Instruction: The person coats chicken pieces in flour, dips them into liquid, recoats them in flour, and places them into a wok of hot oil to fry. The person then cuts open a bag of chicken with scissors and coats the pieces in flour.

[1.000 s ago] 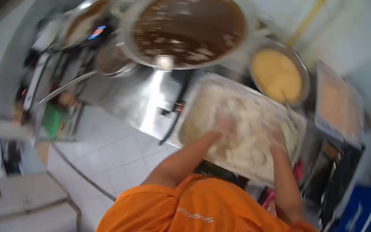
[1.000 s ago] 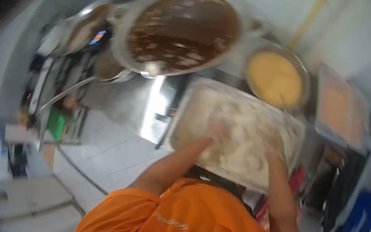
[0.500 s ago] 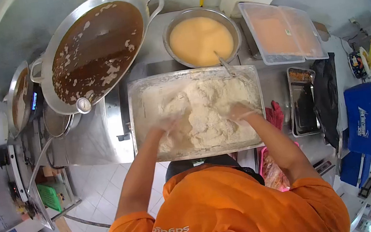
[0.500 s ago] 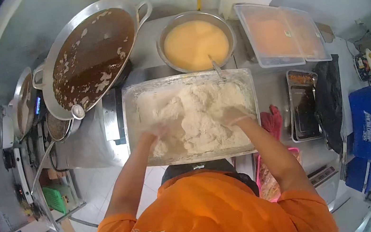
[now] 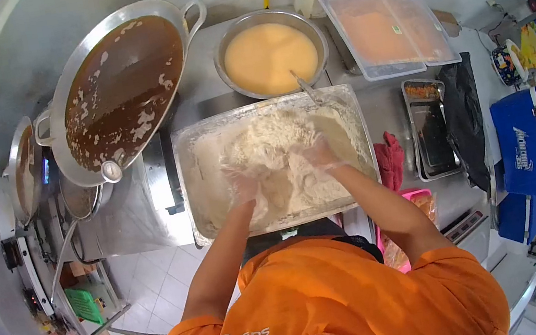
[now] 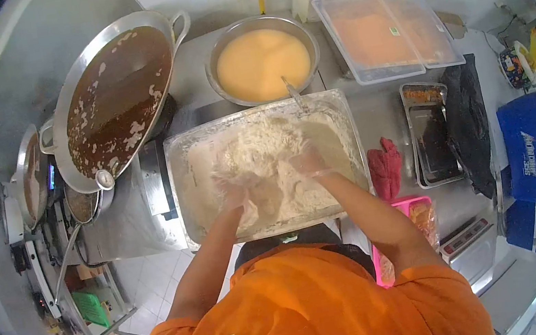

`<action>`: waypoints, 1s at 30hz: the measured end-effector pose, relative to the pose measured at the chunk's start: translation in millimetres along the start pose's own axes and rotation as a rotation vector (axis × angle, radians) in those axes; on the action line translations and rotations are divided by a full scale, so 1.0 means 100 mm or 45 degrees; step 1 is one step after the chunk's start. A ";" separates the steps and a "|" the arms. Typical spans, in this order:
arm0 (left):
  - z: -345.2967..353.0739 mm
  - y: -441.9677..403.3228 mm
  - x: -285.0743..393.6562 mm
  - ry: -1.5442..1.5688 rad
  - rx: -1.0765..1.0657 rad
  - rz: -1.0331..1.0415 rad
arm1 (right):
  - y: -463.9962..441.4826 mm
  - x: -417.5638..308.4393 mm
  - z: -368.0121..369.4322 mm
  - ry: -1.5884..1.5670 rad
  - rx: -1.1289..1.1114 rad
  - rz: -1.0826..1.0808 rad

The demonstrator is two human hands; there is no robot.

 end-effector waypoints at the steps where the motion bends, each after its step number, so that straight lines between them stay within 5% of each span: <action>1: -0.18 -0.02 0.39 -0.060 0.172 0.176 | -0.06 -0.18 -0.10 -0.005 -0.047 0.159; 3: -0.18 -0.25 0.68 0.187 0.092 0.222 | -0.09 -0.49 -0.23 -0.081 -0.131 0.447; 6: 0.23 -0.39 0.72 0.690 -0.498 -0.107 | -0.20 -0.09 0.01 -0.398 -0.197 0.773; 8: 0.48 -0.18 0.66 0.476 -0.690 -0.203 | -0.47 0.74 0.50 -0.388 -0.418 0.403; 11: 0.43 -0.09 0.65 -0.725 -0.590 0.794 | -0.38 0.75 0.81 -0.165 -0.562 0.465; 13: 0.49 -0.24 0.62 -1.043 -0.637 0.968 | -0.42 0.57 0.68 0.156 -0.484 0.436; 18: 0.04 -0.54 0.61 -1.276 -0.693 0.507 | -0.37 0.52 0.21 0.949 -0.488 0.199; 22: -0.39 0.02 0.60 -0.530 -0.545 -0.605 | 0.08 0.50 -0.06 0.696 -0.792 0.142; 24: -0.28 0.45 0.72 -0.164 -0.417 -0.931 | 0.22 0.42 0.24 0.483 -0.874 0.136; 30: 0.28 -0.02 0.15 0.040 -0.566 -0.676 | 0.16 -0.04 0.50 0.242 -0.498 0.192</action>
Point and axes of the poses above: each hand's wrist, its own y-axis away from the middle knuckle, its own z-axis out of the palm, x = y × z, the point moved 7 cm from there along -y, towards the middle knuckle, and after that the axes turned 8 degrees about x, right-handed, at the moved point
